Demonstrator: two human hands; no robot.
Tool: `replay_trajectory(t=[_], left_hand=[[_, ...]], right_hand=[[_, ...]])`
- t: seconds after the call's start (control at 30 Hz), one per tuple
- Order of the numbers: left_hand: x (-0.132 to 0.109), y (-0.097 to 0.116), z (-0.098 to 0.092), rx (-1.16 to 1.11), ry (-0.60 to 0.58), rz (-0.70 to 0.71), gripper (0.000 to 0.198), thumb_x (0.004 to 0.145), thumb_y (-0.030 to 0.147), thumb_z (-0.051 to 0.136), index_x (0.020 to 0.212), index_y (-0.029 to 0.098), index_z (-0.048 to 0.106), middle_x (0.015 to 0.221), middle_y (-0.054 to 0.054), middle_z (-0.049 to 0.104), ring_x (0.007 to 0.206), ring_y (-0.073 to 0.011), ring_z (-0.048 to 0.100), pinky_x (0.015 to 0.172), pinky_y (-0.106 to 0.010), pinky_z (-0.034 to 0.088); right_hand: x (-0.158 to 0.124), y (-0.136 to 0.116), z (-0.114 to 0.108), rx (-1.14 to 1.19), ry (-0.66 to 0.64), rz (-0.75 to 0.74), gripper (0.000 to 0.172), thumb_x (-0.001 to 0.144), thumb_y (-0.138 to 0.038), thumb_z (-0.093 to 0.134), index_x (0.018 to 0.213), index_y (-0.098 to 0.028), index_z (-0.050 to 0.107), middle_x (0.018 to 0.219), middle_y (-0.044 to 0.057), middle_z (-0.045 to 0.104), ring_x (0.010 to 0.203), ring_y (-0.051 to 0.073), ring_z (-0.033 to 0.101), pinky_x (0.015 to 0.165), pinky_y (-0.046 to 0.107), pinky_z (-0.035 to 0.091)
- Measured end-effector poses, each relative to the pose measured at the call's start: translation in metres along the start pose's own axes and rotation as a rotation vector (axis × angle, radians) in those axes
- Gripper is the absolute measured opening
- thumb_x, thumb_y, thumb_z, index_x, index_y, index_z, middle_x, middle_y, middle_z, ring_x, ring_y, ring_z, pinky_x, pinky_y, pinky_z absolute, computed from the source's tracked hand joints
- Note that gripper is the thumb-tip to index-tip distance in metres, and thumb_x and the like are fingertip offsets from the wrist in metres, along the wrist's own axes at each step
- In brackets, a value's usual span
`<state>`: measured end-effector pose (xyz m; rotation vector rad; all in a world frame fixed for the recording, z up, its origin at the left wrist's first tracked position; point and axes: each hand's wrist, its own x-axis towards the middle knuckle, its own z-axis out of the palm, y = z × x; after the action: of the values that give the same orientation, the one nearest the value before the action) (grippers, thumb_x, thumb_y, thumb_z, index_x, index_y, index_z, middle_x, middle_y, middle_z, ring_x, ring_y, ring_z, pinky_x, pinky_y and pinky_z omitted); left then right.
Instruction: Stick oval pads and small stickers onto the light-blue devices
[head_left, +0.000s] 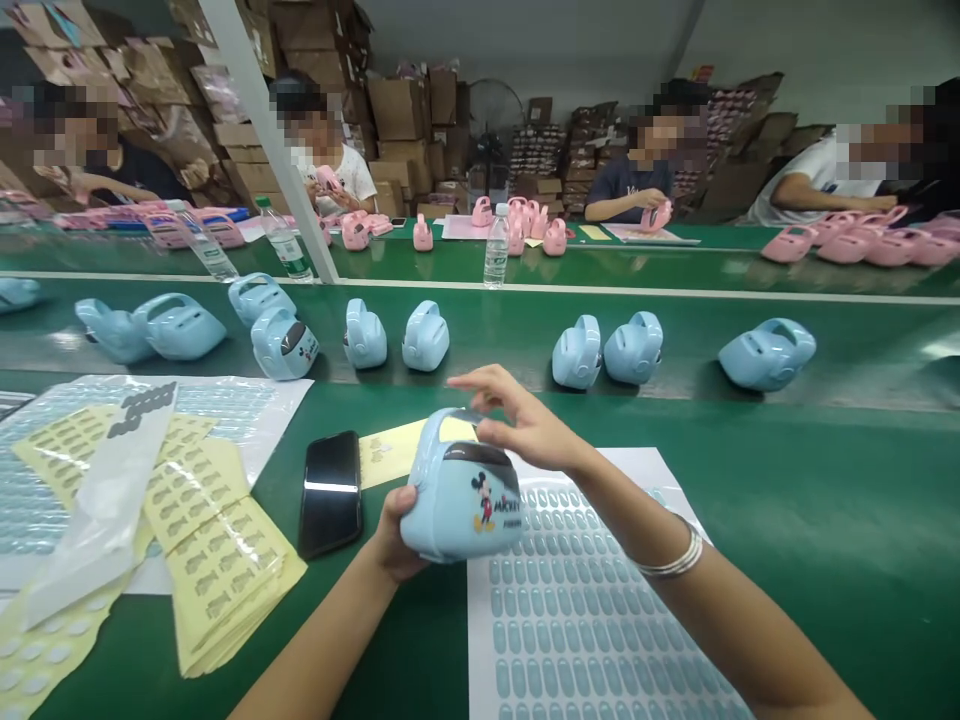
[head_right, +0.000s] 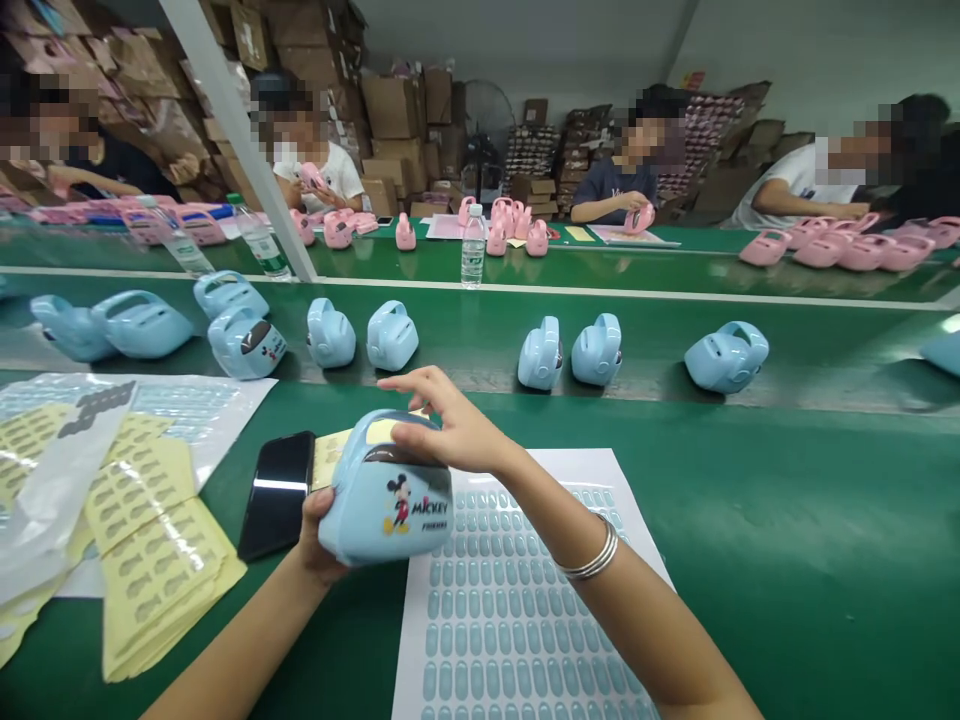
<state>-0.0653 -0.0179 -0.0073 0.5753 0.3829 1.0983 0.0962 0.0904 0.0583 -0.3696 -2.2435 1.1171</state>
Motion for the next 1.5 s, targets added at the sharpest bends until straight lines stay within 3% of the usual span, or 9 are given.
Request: replay_trajectory(t=[0.13,0.23,0.37,0.7,1.0,1.13,1.23,1.37,1.5], left_hand=[[0.001,0.004,0.0,-0.068,-0.116,-0.124,0.06,0.062,0.05,0.07,0.11,0.014,0.062,0.112,-0.014,0.065,0.109,-0.0372,0.055,0.092,-0.05,0.041],[0.01,0.009,0.001,-0.156,0.215,-0.001,0.051,0.073,0.055,0.059,0.108,0.018,0.06,0.109,-0.011,0.066,0.104,-0.0303,0.059,0.091,-0.048,0.041],[0.022,0.011,0.008,-0.217,0.612,0.101,0.034,0.09,0.042,0.039,0.112,0.02,0.052,0.111,-0.009,0.063,0.1,-0.0216,0.061,0.085,-0.04,0.046],[0.022,0.012,0.004,-0.119,0.56,0.08,0.021,0.09,0.025,0.044,0.107,0.018,0.053,0.091,-0.006,0.064,0.075,-0.0168,0.063,0.075,-0.033,0.049],[0.019,0.007,0.001,0.123,0.631,0.147,0.032,0.081,0.029,0.058,0.11,0.021,0.049,0.095,-0.005,0.061,0.077,-0.0155,0.061,0.078,-0.03,0.044],[0.025,-0.013,-0.008,0.443,0.569,0.32,0.04,0.074,0.024,0.067,0.11,0.022,0.048,0.096,-0.005,0.057,0.08,-0.0173,0.058,0.079,-0.032,0.039],[0.026,-0.024,-0.012,0.59,0.562,0.451,0.046,0.067,0.02,0.072,0.109,0.021,0.053,0.105,-0.01,0.055,0.094,-0.0244,0.054,0.087,-0.038,0.036],[0.018,-0.036,-0.006,0.738,0.515,0.612,0.076,0.055,0.015,0.08,0.125,0.02,0.05,0.139,-0.016,0.035,0.132,-0.036,0.027,0.108,-0.045,0.017],[0.008,-0.047,0.003,0.862,0.359,0.705,0.115,0.036,0.007,0.085,0.139,0.023,0.036,0.154,-0.011,0.002,0.14,-0.0373,0.0,0.112,-0.046,0.003]], right_hand=[[0.02,0.009,-0.004,-0.024,-0.159,0.233,0.022,0.078,-0.038,0.065,0.078,-0.015,0.063,0.091,0.004,0.055,0.09,0.019,0.054,0.085,0.034,0.044],[0.041,0.015,-0.017,0.005,-0.031,0.452,0.007,0.078,-0.02,0.063,0.08,-0.015,0.059,0.073,-0.002,0.055,0.068,0.011,0.053,0.065,0.024,0.044],[0.074,0.026,-0.052,-0.01,0.181,0.602,0.039,0.074,-0.006,0.064,0.11,-0.014,0.051,0.075,-0.003,0.055,0.061,0.01,0.053,0.053,0.02,0.042],[0.127,0.074,-0.062,-0.257,0.453,0.804,0.03,0.091,-0.033,0.053,0.114,-0.014,0.053,0.108,0.007,0.058,0.089,0.017,0.06,0.075,0.035,0.054],[0.066,0.048,-0.111,-0.768,0.461,0.835,0.031,0.089,-0.031,0.054,0.112,-0.009,0.056,0.136,0.02,0.039,0.128,0.032,0.033,0.101,0.047,0.03],[0.032,0.052,-0.138,-0.845,0.384,0.954,0.039,0.08,-0.02,0.06,0.112,0.002,0.054,0.105,0.028,0.057,0.103,0.036,0.056,0.08,0.039,0.042],[0.023,0.046,-0.126,-0.871,0.335,0.906,0.047,0.08,-0.015,0.051,0.124,-0.002,0.044,0.084,0.016,0.063,0.083,0.027,0.062,0.067,0.031,0.042],[0.003,0.008,-0.068,-0.82,0.239,0.718,0.046,0.079,-0.021,0.05,0.124,-0.021,0.045,0.062,-0.002,0.053,0.061,0.019,0.055,0.059,0.027,0.037],[-0.025,-0.04,-0.004,-0.222,0.146,0.539,0.047,0.077,-0.038,0.048,0.12,-0.021,0.042,0.061,-0.003,0.053,0.052,0.017,0.048,0.049,0.026,0.034]])
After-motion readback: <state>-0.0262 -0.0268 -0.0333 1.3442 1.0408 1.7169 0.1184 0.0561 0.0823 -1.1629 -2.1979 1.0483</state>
